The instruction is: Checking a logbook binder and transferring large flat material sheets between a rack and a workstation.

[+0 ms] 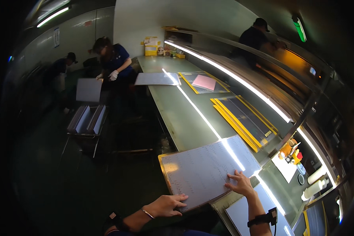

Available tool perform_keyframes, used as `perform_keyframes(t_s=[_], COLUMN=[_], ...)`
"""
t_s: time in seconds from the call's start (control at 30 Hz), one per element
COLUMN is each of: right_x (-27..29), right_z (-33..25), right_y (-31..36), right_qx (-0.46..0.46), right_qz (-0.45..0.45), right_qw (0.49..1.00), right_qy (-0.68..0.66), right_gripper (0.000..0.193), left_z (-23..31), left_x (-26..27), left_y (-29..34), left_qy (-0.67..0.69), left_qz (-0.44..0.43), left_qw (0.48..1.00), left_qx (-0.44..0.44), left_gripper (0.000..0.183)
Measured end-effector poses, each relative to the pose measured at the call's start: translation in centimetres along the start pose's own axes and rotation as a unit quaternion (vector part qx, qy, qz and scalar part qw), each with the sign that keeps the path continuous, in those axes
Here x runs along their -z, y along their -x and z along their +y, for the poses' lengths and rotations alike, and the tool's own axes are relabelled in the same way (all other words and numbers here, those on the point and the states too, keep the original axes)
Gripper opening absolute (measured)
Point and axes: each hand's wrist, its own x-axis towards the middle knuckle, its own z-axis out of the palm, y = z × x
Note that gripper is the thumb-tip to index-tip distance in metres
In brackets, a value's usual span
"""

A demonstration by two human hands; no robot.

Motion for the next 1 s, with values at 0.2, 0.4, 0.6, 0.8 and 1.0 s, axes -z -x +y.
perform_keyframes(t_s=[0.2,0.4,0.6,0.8,1.0], right_x=[0.1,0.0,-0.2,-0.5,-0.8], right_z=[-0.2,0.0,0.8,1.6,2.1], right_y=[0.3,0.4,0.4,0.9,0.8], right_qx=[-0.021,-0.029,-0.005,0.015,0.013], right_qz=[-0.009,0.003,0.005,0.013,0.017], right_qw=[1.000,0.999,1.000,0.999,0.998], right_qy=[-0.001,-0.022,-0.027,-0.043,-0.059], right_gripper=[0.054,0.057,0.058,0.058,0.059], left_z=[0.6,0.5,0.0,0.0,0.8], left_x=[-1.0,-0.6,-1.8,-3.5,-3.6], left_y=[0.1,0.0,0.8,1.9,1.4], left_qy=[-0.032,-0.037,-0.030,-0.011,-0.003], left_qz=[0.022,0.045,0.064,0.116,0.186], left_qw=[0.999,0.997,0.991,0.986,0.974], left_qx=[-0.008,-0.052,-0.110,-0.122,-0.131], left_gripper=[0.035,0.029,0.018,0.014,0.013])
